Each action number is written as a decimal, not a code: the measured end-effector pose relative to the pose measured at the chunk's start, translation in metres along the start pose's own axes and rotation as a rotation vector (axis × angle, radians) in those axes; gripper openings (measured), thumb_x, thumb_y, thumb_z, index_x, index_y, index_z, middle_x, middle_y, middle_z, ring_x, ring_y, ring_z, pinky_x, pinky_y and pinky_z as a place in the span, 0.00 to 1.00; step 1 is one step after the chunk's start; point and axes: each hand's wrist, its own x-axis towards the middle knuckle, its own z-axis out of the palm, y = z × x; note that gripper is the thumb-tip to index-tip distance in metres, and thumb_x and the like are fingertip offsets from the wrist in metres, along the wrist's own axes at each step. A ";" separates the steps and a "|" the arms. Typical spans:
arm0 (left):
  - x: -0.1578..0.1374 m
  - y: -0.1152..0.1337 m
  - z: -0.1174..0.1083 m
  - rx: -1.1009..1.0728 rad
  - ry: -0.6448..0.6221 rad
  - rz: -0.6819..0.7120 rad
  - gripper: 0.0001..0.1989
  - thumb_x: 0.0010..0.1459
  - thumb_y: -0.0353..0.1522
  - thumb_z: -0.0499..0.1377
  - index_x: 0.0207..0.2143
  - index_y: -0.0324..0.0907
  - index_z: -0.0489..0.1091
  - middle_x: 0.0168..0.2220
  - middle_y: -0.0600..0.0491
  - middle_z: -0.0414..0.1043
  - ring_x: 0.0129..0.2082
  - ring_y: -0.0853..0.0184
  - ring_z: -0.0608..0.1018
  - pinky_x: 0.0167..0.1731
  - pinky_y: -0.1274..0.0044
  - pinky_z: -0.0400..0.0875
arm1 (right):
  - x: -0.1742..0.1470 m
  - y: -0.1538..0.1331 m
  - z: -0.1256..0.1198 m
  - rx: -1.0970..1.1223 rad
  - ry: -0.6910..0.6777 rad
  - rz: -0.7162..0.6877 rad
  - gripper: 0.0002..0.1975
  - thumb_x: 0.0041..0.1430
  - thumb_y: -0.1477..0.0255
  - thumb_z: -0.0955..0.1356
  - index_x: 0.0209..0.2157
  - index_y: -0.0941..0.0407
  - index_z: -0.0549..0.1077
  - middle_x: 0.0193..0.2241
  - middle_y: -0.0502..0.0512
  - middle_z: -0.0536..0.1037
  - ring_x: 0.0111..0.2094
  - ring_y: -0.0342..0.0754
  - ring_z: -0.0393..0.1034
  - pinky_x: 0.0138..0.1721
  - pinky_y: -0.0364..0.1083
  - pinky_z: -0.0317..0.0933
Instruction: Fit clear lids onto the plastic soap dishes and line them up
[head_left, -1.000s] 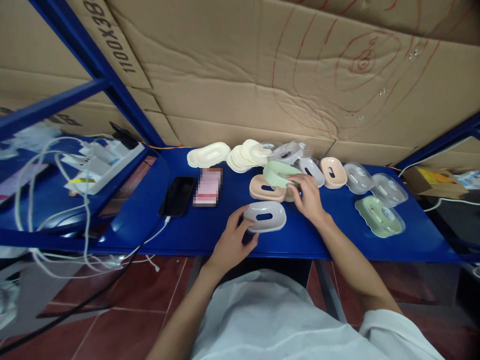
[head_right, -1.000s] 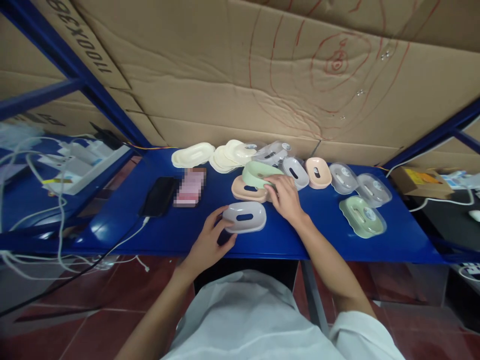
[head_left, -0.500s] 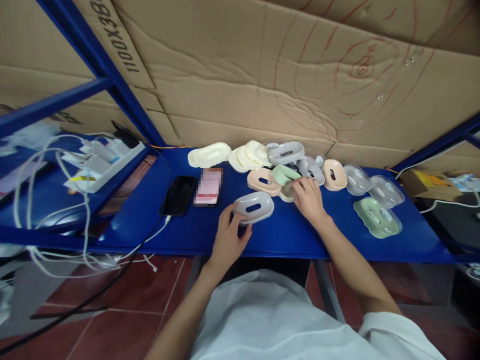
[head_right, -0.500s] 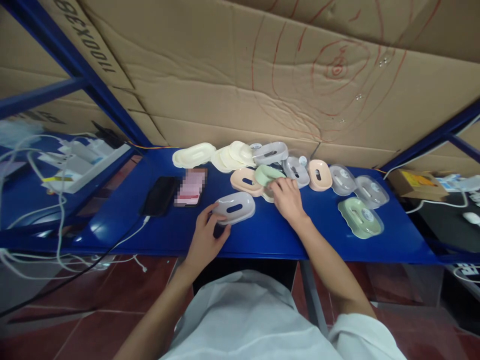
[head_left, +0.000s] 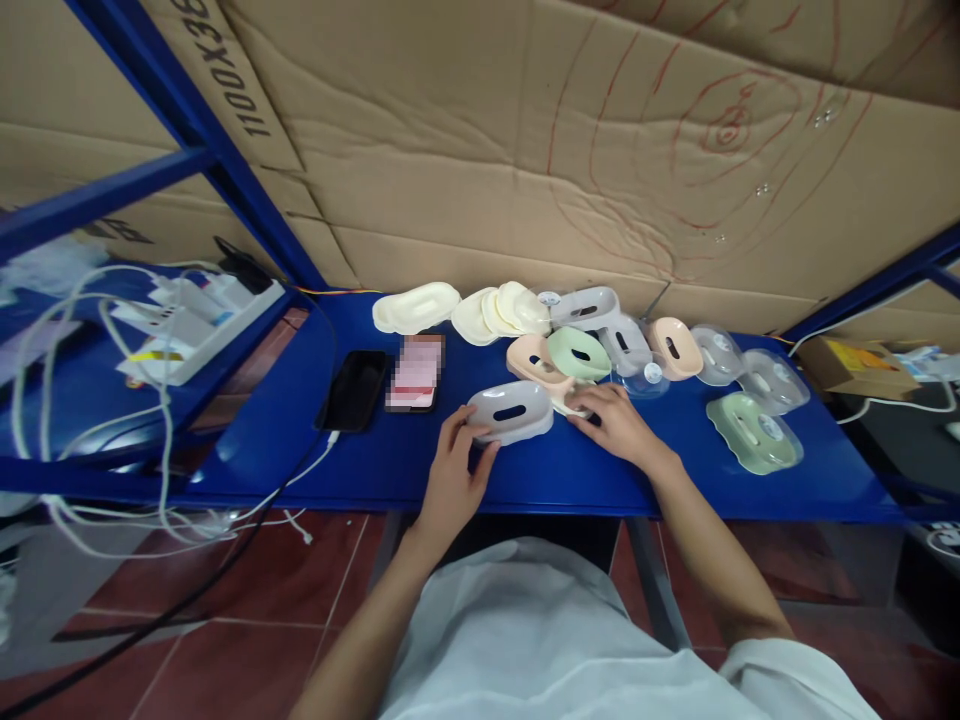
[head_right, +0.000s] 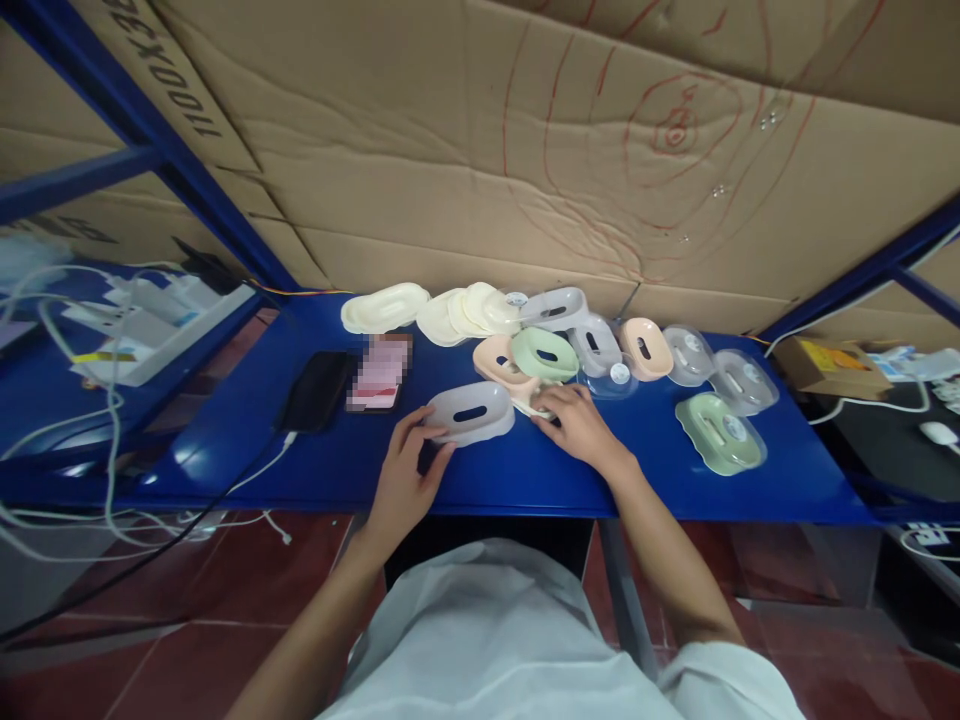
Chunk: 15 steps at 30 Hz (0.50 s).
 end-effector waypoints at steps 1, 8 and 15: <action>0.000 0.001 0.000 -0.008 -0.002 -0.007 0.06 0.74 0.34 0.60 0.51 0.45 0.70 0.63 0.43 0.69 0.65 0.55 0.76 0.64 0.60 0.76 | -0.006 -0.001 -0.003 0.018 -0.005 -0.013 0.08 0.74 0.66 0.70 0.48 0.52 0.79 0.51 0.57 0.85 0.53 0.53 0.79 0.59 0.55 0.62; 0.001 0.003 -0.004 -0.036 0.021 -0.010 0.06 0.74 0.34 0.60 0.51 0.46 0.70 0.64 0.44 0.69 0.66 0.54 0.75 0.66 0.58 0.74 | -0.057 -0.022 -0.018 0.124 -0.018 0.054 0.11 0.77 0.66 0.66 0.53 0.52 0.78 0.55 0.60 0.83 0.59 0.57 0.76 0.59 0.61 0.66; 0.001 0.004 -0.005 -0.068 -0.131 0.078 0.07 0.74 0.33 0.59 0.53 0.46 0.69 0.64 0.44 0.69 0.69 0.55 0.73 0.68 0.60 0.73 | -0.068 -0.054 0.001 0.342 0.045 0.013 0.10 0.77 0.68 0.67 0.55 0.49 0.75 0.57 0.61 0.77 0.63 0.55 0.74 0.64 0.57 0.70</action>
